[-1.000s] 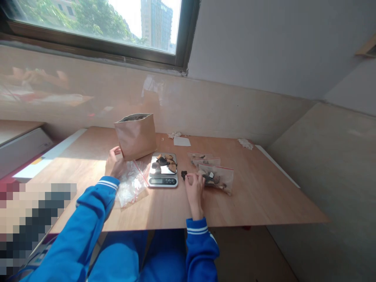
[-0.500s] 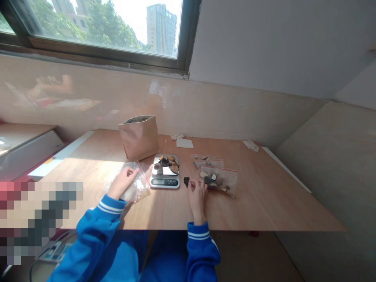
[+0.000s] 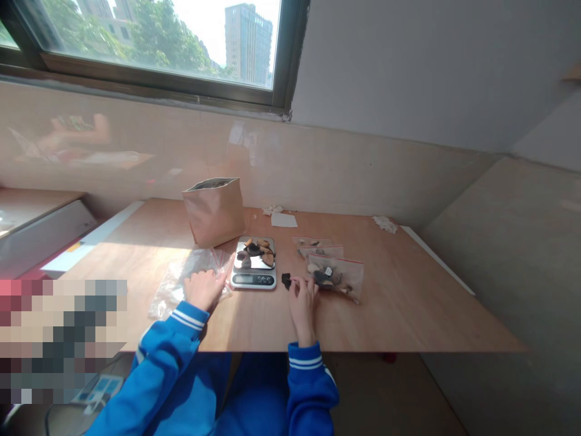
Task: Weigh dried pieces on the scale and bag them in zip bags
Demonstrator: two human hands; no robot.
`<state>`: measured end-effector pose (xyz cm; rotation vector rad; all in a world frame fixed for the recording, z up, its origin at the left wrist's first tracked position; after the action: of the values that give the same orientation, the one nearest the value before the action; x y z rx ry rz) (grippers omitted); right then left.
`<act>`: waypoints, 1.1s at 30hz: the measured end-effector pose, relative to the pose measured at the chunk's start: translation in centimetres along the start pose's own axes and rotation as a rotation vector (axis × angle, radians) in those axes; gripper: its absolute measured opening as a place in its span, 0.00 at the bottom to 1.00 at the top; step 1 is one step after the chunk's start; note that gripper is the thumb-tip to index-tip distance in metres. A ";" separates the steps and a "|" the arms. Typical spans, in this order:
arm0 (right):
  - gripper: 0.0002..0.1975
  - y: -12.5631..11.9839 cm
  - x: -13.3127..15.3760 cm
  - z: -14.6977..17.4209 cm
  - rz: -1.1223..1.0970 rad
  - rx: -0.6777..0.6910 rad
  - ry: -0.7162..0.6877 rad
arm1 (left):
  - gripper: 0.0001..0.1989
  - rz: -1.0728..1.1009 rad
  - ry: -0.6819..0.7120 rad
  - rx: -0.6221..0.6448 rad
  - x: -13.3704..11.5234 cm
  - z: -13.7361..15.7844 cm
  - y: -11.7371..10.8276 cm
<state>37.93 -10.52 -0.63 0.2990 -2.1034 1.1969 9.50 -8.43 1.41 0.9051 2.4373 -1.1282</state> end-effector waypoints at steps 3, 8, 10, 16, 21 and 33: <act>0.14 0.0 -0.2 -0.2 -0.013 -0.010 0.006 | 0.20 -0.264 -0.164 0.108 1.0 -0.3 -0.6; 0.14 -1.6 2.7 0.5 -0.132 -0.068 -0.011 | 0.13 -0.254 -0.283 0.317 2.6 -1.4 -2.9; 0.13 -2.1 5.9 1.7 -0.260 0.019 -0.039 | 0.12 -0.222 -0.139 0.280 1.5 -1.9 -3.6; 0.12 -0.2 15.2 5.3 -0.488 0.681 -0.068 | 0.15 -0.011 0.433 0.261 -4.4 -1.6 -4.4; 0.22 0.0 14.3 3.2 -0.447 0.773 0.008 | 0.20 0.223 0.020 0.012 -2.6 -2.2 -7.0; 0.22 2.4 8.9 -3.6 -0.074 0.249 -0.198 | 0.22 -0.074 -0.459 -0.019 -0.8 -6.5 -3.6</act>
<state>31.81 -5.07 4.89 0.6263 -2.0876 1.4370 7.67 -5.53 8.04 0.4837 2.1109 -1.1821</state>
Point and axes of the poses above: each hand's wrist, its own z-axis away from the middle knuckle, its own y-axis out of the palm, x = y × z, the point moved 3 cm from there along -z, towards the middle knuckle, and after that the axes turned 15 degrees about y, right-handed, at the moved point
